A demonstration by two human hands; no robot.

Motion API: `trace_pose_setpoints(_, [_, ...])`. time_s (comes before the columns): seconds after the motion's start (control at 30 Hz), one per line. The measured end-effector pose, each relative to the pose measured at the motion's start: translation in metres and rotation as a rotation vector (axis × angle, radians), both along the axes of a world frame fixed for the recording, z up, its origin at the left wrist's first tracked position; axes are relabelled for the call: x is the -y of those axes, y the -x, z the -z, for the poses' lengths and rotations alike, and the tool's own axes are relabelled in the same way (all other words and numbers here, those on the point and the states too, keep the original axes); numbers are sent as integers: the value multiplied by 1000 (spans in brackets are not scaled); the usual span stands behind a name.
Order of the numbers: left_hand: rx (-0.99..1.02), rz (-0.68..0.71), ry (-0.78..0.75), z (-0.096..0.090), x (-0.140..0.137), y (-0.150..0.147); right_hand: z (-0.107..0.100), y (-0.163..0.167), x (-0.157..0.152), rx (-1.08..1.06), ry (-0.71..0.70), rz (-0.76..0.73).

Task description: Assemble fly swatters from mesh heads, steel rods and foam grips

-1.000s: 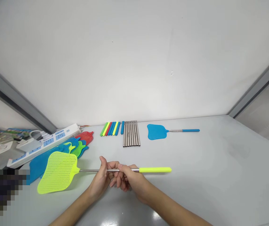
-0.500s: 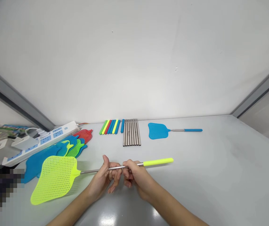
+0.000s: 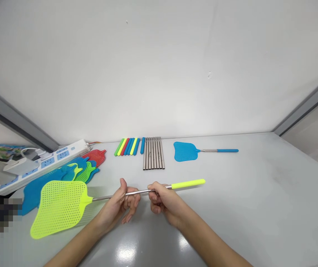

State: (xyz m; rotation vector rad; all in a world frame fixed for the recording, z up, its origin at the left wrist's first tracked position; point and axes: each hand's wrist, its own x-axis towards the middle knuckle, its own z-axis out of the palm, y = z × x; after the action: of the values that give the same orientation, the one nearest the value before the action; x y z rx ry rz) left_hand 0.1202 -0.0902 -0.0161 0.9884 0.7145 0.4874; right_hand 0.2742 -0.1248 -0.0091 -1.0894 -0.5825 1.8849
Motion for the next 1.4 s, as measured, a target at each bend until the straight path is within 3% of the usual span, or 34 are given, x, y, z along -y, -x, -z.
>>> trace_pose_setpoints(0.5, [-30, -12, -35, -8, -6, 5, -6, -9, -4, -50, 60, -5])
trace_pose_setpoints(1.4, [-80, -7, -113, -9, -16, 21, -8, -32, -10, -28, -24, 13])
